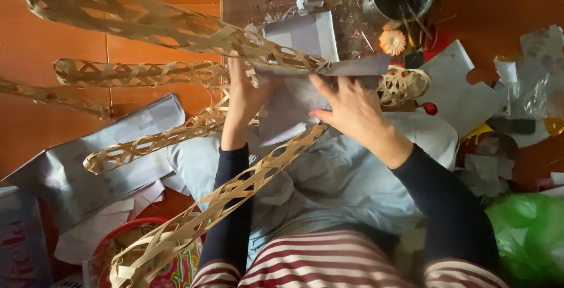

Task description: Applying paper fragments to a bamboo animal frame using glue and a brush to create a decoration.

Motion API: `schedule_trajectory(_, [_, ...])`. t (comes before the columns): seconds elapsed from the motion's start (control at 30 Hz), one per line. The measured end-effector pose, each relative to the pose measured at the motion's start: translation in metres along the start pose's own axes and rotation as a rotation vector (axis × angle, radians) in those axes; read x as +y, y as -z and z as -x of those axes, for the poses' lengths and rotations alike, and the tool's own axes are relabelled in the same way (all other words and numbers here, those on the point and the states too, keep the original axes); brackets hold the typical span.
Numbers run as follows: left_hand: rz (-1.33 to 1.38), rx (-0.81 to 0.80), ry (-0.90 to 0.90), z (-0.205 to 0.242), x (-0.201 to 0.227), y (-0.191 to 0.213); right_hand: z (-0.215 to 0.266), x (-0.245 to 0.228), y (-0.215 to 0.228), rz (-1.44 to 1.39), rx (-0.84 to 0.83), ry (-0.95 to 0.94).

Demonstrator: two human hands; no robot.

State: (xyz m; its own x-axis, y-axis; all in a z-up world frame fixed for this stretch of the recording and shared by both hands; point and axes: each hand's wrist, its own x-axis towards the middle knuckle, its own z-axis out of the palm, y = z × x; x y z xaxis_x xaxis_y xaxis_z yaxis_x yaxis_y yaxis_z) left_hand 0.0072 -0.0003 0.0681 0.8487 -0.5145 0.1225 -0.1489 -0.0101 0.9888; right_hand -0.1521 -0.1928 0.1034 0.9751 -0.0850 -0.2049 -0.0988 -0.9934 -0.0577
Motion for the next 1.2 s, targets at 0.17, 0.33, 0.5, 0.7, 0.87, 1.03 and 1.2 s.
schedule_trajectory(0.17, [-0.449, -0.176, -0.388, -0.042, -0.02, 0.004, 0.0, 0.002, -0.002, 0.049, 0.128, 0.088])
schedule_trajectory(0.33, [-0.63, -0.352, -0.447, -0.074, -0.053, 0.003, -0.005, -0.003, 0.006, 0.071, 0.294, 0.155])
schedule_trajectory(0.5, [-0.188, -0.588, -0.002, -0.099, -0.04, -0.009, -0.014, -0.019, 0.028, 0.116, -0.246, -0.046])
schedule_trajectory(0.7, [-0.198, -0.716, -0.064, -0.128, -0.087, -0.025, -0.018, -0.021, 0.009, 0.31, -0.075, 0.036])
schedule_trajectory(0.87, [-0.318, -0.581, -0.062, -0.109, -0.067, -0.033, -0.027, -0.022, 0.007, 0.28, -0.117, 0.017])
schedule_trajectory(1.03, [-0.573, -0.136, -0.302, -0.033, -0.092, -0.04, -0.034, -0.023, 0.029, 0.175, -0.317, -0.023])
schedule_trajectory(1.2, [-0.691, -0.194, -0.347, 0.06, -0.063, -0.03, -0.026, -0.014, 0.015, 0.121, -0.113, -0.006])
